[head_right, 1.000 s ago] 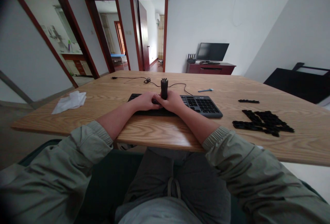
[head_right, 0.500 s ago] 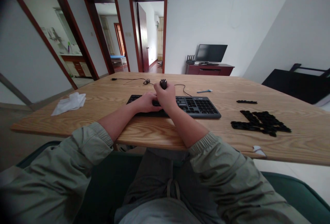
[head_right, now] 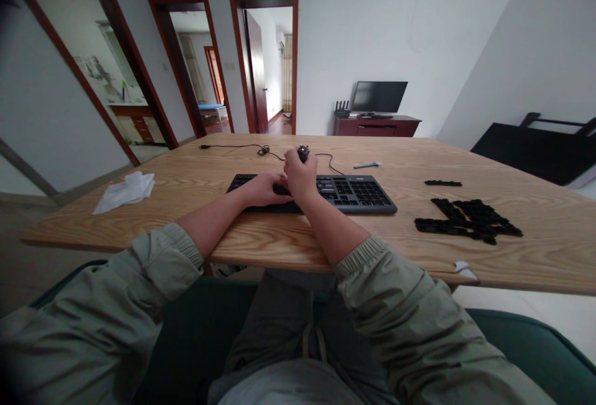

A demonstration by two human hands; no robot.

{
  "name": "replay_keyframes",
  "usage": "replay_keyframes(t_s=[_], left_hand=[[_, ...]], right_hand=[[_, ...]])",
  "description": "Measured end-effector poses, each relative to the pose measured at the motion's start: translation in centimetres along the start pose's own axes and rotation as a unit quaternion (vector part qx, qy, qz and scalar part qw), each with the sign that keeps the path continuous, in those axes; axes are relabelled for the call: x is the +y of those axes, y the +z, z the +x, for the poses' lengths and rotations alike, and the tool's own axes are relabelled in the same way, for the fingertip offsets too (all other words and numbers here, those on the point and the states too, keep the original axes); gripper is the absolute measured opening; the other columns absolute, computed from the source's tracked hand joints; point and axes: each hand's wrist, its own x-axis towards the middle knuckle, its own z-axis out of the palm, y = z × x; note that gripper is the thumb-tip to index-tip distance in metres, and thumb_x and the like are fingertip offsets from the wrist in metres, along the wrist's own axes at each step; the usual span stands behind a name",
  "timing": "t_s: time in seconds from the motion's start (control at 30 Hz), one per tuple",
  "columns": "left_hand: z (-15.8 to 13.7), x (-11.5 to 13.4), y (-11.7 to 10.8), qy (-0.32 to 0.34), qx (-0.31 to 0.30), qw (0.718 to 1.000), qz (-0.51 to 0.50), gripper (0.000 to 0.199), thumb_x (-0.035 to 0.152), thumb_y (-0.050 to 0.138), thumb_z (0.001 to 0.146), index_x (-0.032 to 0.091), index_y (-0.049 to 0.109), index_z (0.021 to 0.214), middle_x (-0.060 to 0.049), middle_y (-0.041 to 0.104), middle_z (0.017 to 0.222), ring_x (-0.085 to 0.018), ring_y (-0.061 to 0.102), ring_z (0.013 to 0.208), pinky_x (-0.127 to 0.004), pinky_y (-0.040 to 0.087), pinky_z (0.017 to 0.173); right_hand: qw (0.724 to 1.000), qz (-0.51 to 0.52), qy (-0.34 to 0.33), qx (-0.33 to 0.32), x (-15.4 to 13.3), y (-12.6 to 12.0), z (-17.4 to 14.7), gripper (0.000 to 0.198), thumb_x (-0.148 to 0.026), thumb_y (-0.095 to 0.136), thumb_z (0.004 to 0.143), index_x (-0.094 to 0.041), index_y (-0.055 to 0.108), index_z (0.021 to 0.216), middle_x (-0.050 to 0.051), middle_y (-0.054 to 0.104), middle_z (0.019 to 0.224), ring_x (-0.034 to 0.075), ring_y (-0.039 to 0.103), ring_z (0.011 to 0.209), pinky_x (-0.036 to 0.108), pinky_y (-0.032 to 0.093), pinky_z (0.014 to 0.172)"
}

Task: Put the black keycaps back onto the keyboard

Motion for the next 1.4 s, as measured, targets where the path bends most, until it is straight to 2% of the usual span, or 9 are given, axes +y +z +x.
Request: replay_keyframes(t_s=[0.23,0.43,0.63,0.8,1.03,1.2,1.4], left_hand=[[0.0,0.2,-0.3,0.013,-0.007,1.000,0.018,0.022,0.029,0.071,0.078,0.016,0.078,0.095,-0.007,0.075,0.096,-0.020,0.068,0.092,-0.030,0.051,0.090],[-0.1,0.4,-0.9,0.012,-0.009,1.000,-0.003,0.010,0.020,0.068,0.076,0.016,0.075,0.081,-0.004,0.074,0.087,-0.017,0.065,0.082,-0.027,0.049,0.081],[-0.2,0.6,-1.0,-0.001,-0.035,0.999,-0.037,0.013,0.025,0.068,0.077,0.016,0.075,0.085,-0.003,0.073,0.085,-0.016,0.064,0.080,-0.027,0.047,0.079],[-0.2,0.4,-1.0,-0.011,0.009,1.000,-0.013,0.022,0.035,0.066,0.080,0.015,0.069,0.072,-0.001,0.067,0.074,-0.016,0.058,0.073,-0.028,0.043,0.071],[-0.3,-0.1,-1.1,-0.035,0.049,0.998,-0.021,0.022,0.033,0.065,0.078,0.015,0.063,0.067,0.000,0.064,0.069,-0.015,0.057,0.070,-0.028,0.042,0.069],[-0.7,0.1,-2.3,-0.006,0.083,0.996,0.021,0.017,0.028,0.064,0.077,0.016,0.063,0.066,-0.003,0.068,0.078,-0.017,0.061,0.079,-0.030,0.046,0.079],[-1.1,0.2,-2.8,-0.011,0.110,0.994,0.026,0.010,0.023,0.064,0.076,0.016,0.064,0.070,-0.003,0.070,0.078,-0.016,0.062,0.077,-0.029,0.047,0.077]], right_hand=[[0.999,0.035,0.007,-0.019,0.2,-0.6,0.4,0.023,-0.028,0.054,0.075,-0.022,0.038,0.060,-0.006,0.038,0.051,0.008,0.038,0.046,0.023,0.040,0.050],[0.998,0.055,0.019,-0.012,0.5,-0.9,0.6,0.029,-0.035,0.053,0.079,-0.023,0.034,0.061,-0.006,0.035,0.051,0.009,0.039,0.047,0.024,0.040,0.050],[0.998,0.039,0.032,-0.027,0.7,-1.0,0.5,0.023,-0.029,0.053,0.075,-0.023,0.036,0.060,-0.006,0.038,0.051,0.009,0.039,0.047,0.024,0.039,0.049],[0.996,-0.004,0.037,-0.079,0.0,-1.7,0.7,0.017,-0.027,0.055,0.072,-0.021,0.048,0.058,-0.003,0.049,0.054,0.010,0.045,0.051,0.025,0.039,0.051],[0.983,-0.039,0.059,-0.168,0.5,-2.8,0.8,0.015,-0.030,0.061,0.071,-0.020,0.055,0.062,-0.003,0.057,0.060,0.013,0.052,0.059,0.027,0.044,0.060],[0.979,-0.107,0.040,-0.167,1.5,-3.2,0.5,0.017,-0.032,0.057,0.073,-0.020,0.055,0.061,-0.002,0.057,0.064,0.014,0.051,0.069,0.028,0.042,0.069],[0.978,-0.125,0.048,-0.162,1.6,-3.1,0.4,0.012,-0.031,0.057,0.069,-0.020,0.055,0.065,-0.004,0.053,0.067,0.014,0.049,0.073,0.028,0.039,0.073]])
